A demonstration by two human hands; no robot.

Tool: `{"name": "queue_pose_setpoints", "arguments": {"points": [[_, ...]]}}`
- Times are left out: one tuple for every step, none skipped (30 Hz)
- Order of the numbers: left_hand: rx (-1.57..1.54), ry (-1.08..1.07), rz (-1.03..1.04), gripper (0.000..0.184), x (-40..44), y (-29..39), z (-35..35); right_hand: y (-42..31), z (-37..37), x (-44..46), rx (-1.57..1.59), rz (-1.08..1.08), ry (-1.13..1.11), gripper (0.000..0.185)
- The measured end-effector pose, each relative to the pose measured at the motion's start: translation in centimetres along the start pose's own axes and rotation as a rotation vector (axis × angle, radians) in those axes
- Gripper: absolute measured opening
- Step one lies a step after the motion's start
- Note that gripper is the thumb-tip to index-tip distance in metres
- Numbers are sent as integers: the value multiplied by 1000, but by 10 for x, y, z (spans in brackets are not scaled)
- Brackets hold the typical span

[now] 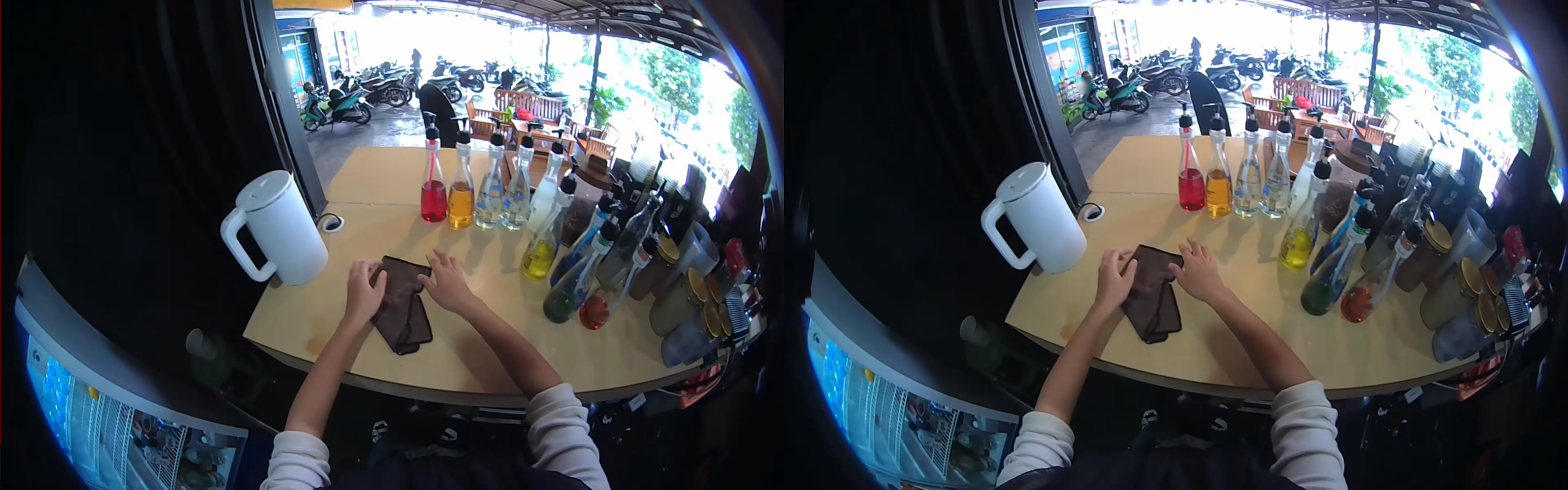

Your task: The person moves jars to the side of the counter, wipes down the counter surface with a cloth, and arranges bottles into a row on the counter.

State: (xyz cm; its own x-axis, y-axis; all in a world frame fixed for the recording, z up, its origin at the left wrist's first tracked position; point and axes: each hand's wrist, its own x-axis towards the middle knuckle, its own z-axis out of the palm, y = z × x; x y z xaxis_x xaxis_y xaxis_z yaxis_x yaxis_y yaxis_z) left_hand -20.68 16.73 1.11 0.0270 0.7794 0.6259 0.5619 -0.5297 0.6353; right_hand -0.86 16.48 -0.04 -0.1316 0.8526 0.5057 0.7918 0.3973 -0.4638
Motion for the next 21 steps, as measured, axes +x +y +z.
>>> {"name": "queue_pose_setpoints", "arguments": {"points": [[-39, -94, -47, 22, 0, 0, -5, -4, 6, 7, 3, -3, 5, 40], [-102, -173, -90, 21, 0, 1, -5, -7, 12, 12, -42, 68, -115, 38], [-100, -238, -56, 24, 2, 5, -6, -10, 15, 17, -89, 139, -236, 35], [-112, -306, -27, 28, 4, 9, -7, -12, 18, 22, -100, 75, -226, 28], [-124, -375, 2, 31, 5, 13, -8, -16, 21, 28, -103, 71, -223, 28], [-127, -371, 5, 31, 6, 22, -10, -19, 24, 34, 135, 123, -192, 27], [-112, -325, -10, 34, 6, 30, -11, -32, 18, 39, 371, 176, -161, 25], [-100, -280, -26, 36, 8, 35, -12, -41, 7, 37, 345, 116, -106, 23], [-108, -279, -22, 36, 12, 33, -15, -50, -7, 39, 336, 117, -104, 23], [-255, -247, -170, 37, 19, 29, -19, -56, -19, 41, 729, 200, -159, 23], [-401, -215, -319, 38, 26, 27, -22, -61, -30, 44, 1123, 282, -212, 23], [-545, -151, -290, 29, 32, 25, -21, -59, -39, 47, 1148, 282, -259, 25], [-552, -152, -287, 29, 37, 23, -22, -59, -47, 48, 1142, 283, -256, 25], [-771, -163, -311, 24, 42, 21, -25, -60, -54, 49, 1141, 194, -227, 25], [-990, -175, -330, 20, 49, 25, -31, -62, -58, 51, 1140, 103, -197, 25], [-1010, -261, -380, 21, 52, 29, -38, -67, -58, 53, 1169, 62, -132, 27], [-1012, -264, -374, 21, 55, 35, -43, -71, -59, 55, 1166, 58, -127, 27], [-1007, -296, -367, 24, 57, 39, -46, -78, -63, 55, 1054, 25, -76, 29], [-1001, -327, -359, 27, 60, 44, -49, -85, -68, 55, 942, -7, -27, 31], [-1001, -329, -353, 27, 62, 49, -53, -92, -73, 56, 940, -10, -22, 31], [-976, -334, -316, 28, 65, 54, -55, -98, -78, 56, 824, -34, 21, 31]]}}
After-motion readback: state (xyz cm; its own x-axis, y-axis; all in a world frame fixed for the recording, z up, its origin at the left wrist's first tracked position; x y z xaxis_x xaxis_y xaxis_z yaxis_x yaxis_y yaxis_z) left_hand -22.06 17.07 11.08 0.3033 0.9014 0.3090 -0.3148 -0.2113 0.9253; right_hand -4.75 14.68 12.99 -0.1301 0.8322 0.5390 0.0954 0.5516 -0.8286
